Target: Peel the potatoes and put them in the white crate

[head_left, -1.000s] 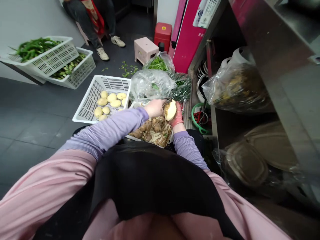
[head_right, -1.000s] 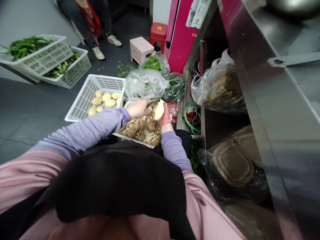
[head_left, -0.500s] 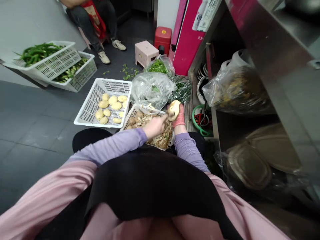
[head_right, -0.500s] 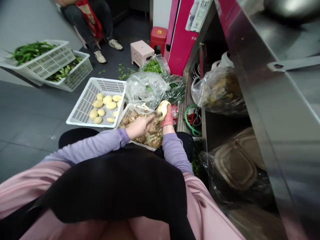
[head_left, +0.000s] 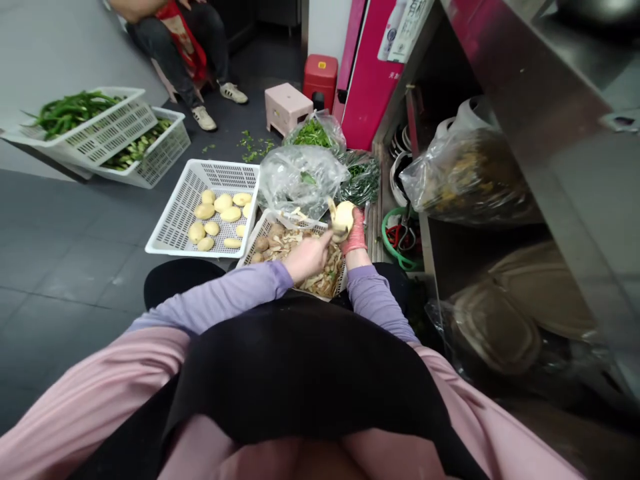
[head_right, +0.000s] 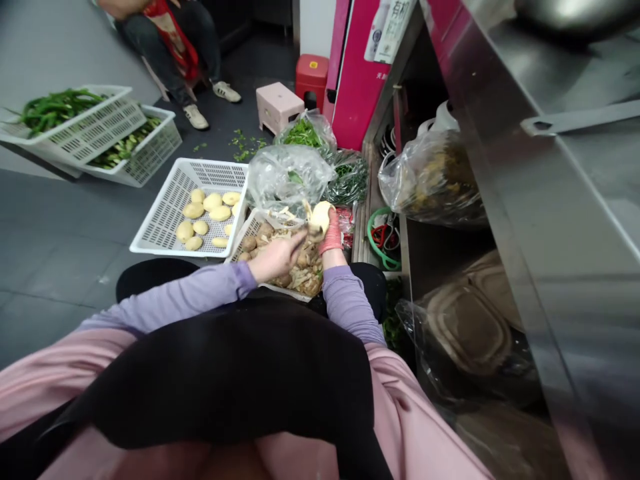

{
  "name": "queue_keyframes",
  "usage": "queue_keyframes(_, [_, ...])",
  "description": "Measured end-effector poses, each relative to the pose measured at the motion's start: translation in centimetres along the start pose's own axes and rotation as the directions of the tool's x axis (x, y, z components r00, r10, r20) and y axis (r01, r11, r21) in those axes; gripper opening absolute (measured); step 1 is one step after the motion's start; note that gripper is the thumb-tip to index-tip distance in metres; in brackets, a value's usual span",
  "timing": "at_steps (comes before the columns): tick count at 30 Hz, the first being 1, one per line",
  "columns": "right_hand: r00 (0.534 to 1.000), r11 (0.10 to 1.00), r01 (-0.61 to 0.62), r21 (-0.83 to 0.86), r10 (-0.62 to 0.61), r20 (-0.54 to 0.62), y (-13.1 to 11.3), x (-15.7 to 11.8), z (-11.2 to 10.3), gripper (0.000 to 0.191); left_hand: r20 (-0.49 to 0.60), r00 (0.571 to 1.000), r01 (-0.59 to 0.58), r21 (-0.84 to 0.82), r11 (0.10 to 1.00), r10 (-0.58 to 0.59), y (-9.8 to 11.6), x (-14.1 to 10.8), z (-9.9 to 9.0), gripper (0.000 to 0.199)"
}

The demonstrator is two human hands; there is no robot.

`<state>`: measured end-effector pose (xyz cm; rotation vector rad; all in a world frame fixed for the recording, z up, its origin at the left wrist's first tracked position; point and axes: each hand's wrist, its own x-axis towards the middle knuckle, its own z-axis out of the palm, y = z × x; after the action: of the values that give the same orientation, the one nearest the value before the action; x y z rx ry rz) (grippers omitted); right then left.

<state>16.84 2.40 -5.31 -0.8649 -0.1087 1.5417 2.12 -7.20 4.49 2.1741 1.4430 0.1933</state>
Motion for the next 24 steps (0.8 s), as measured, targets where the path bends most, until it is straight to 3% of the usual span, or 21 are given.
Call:
queue_keyframes(3, [1.0,0.998,-0.026,0.054,0.026,0.003,-1.5,0.5,-0.6,0.046,0.029,1.0,-0.008,-0.008,1.0,0.008,-1.2,-1.1,0.5,0.056])
queue_keyframes(6, [0.989,0.997,-0.078,0.027,0.074,0.131,-1.9,-0.3,-0.4,0.05,-0.156,0.988,-0.01,-0.004,1.0,0.009,-1.7,3.0,-2.1,0.059])
queue_keyframes(9, [0.987,0.996,-0.083,0.034,0.077,0.139,-0.8,-1.5,0.3,0.043,-0.19,0.982,-0.021,-0.001,1.0,0.021,-1.3,6.1,-3.5,0.055])
queue_keyframes(11, [0.995,0.998,-0.043,0.056,0.037,0.097,-0.2,-1.8,0.6,0.039,-0.175,0.984,0.008,-0.017,1.0,-0.011,-0.8,5.1,-2.2,0.058])
queue_keyframes(13, [0.998,0.997,-0.04,0.06,0.037,0.046,0.0,-1.4,0.5,0.041,-0.143,0.99,0.009,-0.043,0.999,-0.015,-0.6,2.1,0.1,0.063])
queue_keyframes(16, [0.997,0.994,-0.078,0.075,0.079,-0.012,-0.6,-0.5,-0.1,0.049,-0.014,0.999,-0.044,-0.08,0.996,0.043,-1.1,-1.5,2.1,0.058])
queue_keyframes(18, [0.996,0.993,-0.084,0.08,0.084,0.002,-0.9,-0.1,-0.5,0.053,-0.032,0.999,-0.036,-0.085,0.996,0.034,-1.4,-1.1,1.4,0.056])
queue_keyframes(21, [0.994,0.995,-0.095,0.036,0.093,0.066,-0.8,-0.3,-0.5,0.053,-0.149,0.989,0.007,-0.055,0.998,-0.015,-1.4,2.3,-0.6,0.059])
queue_keyframes(24, [0.994,0.996,-0.086,0.013,0.085,0.064,-0.7,-0.8,-0.2,0.053,-0.122,0.992,0.001,-0.058,0.998,-0.008,-1.1,3.2,-0.3,0.059])
